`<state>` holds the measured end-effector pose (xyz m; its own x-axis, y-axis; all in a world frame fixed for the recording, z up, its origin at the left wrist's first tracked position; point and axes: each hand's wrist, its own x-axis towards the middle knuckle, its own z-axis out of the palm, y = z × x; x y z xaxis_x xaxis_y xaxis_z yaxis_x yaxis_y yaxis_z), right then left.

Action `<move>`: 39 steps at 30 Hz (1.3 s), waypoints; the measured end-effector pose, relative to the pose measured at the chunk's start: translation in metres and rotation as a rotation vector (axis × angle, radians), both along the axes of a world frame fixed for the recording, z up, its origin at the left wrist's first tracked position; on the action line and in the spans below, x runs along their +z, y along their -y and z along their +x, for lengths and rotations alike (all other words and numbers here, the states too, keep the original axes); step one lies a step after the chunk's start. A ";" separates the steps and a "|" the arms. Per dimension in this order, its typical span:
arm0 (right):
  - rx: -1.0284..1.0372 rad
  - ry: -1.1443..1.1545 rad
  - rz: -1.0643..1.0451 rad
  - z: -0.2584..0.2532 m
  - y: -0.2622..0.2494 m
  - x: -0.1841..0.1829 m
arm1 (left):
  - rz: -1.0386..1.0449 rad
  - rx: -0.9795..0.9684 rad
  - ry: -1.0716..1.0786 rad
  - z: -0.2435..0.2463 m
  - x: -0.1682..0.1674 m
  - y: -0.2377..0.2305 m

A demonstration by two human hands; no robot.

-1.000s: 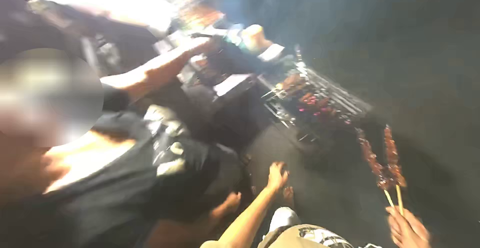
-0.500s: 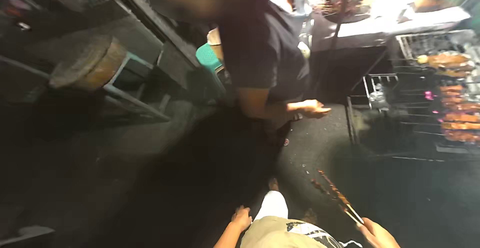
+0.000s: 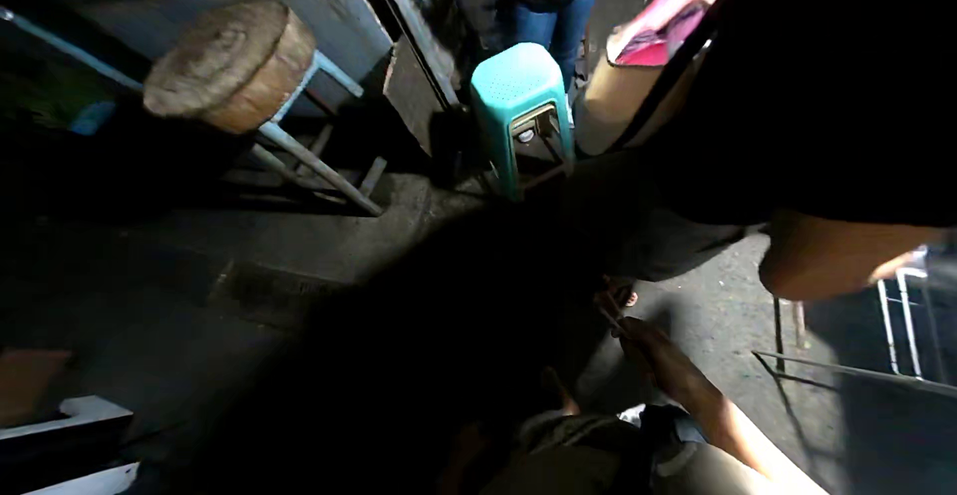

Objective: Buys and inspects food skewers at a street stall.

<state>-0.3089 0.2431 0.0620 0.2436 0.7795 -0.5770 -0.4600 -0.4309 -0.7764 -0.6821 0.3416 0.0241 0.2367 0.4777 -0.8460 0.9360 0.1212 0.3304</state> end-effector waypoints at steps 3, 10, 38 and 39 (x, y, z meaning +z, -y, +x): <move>-0.023 -0.104 0.048 -0.006 -0.051 0.022 | 0.065 -0.005 -0.004 -0.003 -0.006 -0.064; -0.105 -0.066 0.184 0.018 -0.149 0.074 | 0.300 -0.160 0.069 0.087 -0.059 -0.210; -1.218 -0.235 0.454 0.250 -0.357 0.086 | 0.176 -1.421 0.041 0.647 -0.066 -0.575; -1.254 -0.203 0.414 0.256 -0.359 0.083 | 0.175 -1.432 0.111 0.676 -0.064 -0.576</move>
<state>-0.0524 0.6021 0.1449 0.8579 0.2185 -0.4650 -0.4912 0.6141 -0.6177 -0.0056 0.9180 -0.0401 0.6505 -0.1275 -0.7487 0.1858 -0.9291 0.3197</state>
